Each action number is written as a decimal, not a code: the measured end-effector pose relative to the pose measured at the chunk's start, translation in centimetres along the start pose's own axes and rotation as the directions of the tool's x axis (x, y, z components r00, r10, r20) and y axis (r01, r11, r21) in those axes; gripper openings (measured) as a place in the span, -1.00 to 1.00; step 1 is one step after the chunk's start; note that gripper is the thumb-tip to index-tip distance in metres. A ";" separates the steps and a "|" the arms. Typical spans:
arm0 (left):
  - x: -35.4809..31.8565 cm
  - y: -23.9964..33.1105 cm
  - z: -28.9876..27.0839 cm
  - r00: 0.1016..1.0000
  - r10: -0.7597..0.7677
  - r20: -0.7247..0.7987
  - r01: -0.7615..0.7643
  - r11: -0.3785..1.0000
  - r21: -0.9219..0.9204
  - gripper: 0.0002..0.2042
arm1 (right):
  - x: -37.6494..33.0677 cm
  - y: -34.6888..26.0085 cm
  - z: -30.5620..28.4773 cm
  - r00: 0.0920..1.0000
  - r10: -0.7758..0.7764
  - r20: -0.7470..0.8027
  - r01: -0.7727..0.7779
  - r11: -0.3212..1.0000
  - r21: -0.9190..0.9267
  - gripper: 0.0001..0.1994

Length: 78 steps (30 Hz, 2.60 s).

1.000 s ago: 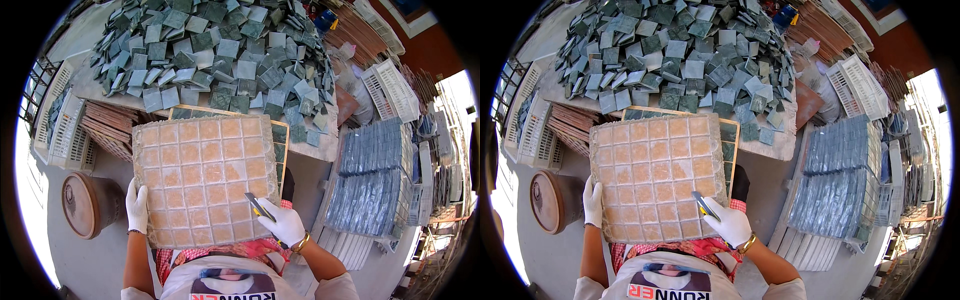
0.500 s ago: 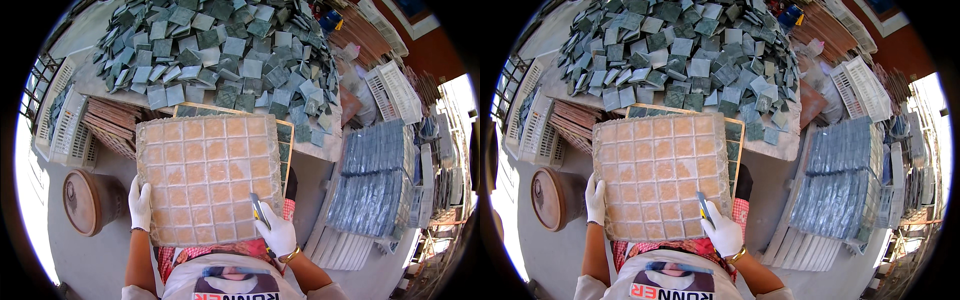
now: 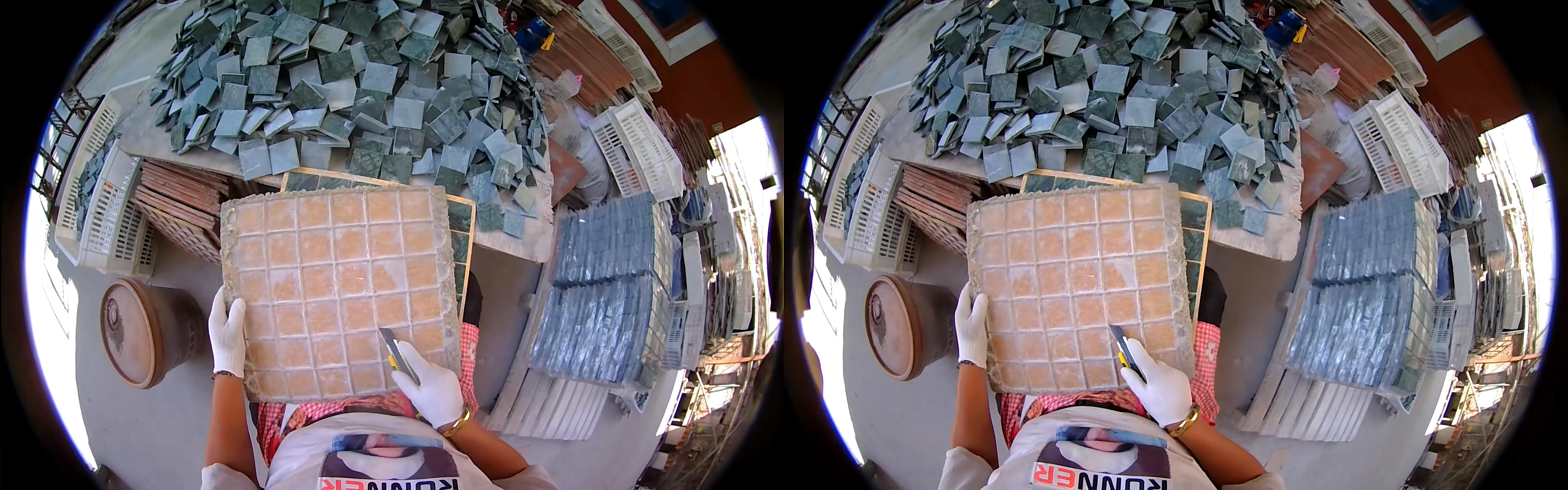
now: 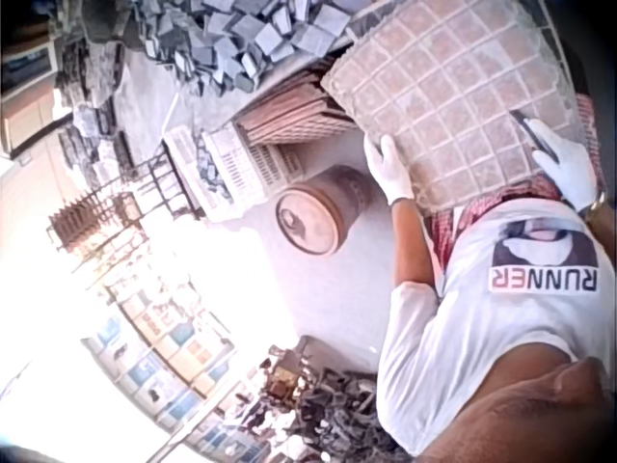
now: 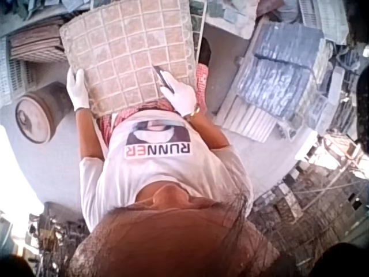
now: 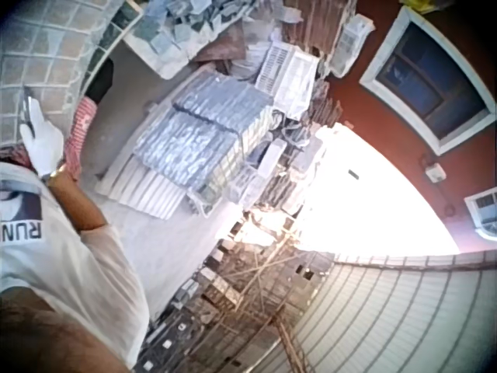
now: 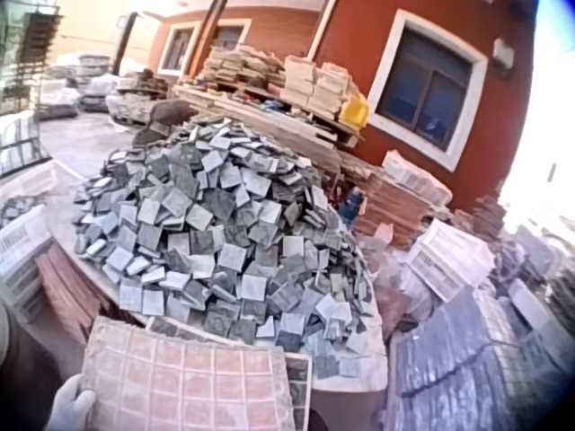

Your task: The person uses a utility knife to cut the mesh backing of a tile sheet, then flips it over and places it on a table. They then pick up another tile sheet and press the tiles into place.

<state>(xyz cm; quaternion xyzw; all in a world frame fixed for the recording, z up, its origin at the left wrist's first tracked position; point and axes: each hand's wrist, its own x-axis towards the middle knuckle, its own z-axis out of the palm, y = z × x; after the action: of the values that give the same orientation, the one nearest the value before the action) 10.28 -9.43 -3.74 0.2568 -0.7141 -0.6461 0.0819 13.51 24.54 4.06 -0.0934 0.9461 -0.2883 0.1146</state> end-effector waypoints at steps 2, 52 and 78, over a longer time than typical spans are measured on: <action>-0.1 0.9 0.3 1.000 -0.016 0.022 0.017 1.000 -0.026 -0.55 | 0.1 0.9 -0.1 1.000 -0.001 -0.004 0.001 1.000 0.009 -0.48; -0.7 1.1 0.4 0.999 0.029 -0.015 -0.027 0.995 0.099 -0.55 | 7.4 6.3 -9.8 0.704 -0.386 0.596 0.620 0.743 -0.251 -0.51; -0.8 1.4 0.8 1.000 0.003 -0.031 -0.001 0.998 0.071 -0.57 | 3.5 4.3 -8.7 0.788 -0.265 0.555 0.370 0.925 -0.084 -0.47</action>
<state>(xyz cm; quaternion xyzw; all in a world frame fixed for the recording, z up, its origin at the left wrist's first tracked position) 10.18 -8.30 -2.34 0.2689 -0.7353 -0.6163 0.0845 7.37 31.79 8.07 -0.3387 0.8697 -0.1752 0.3134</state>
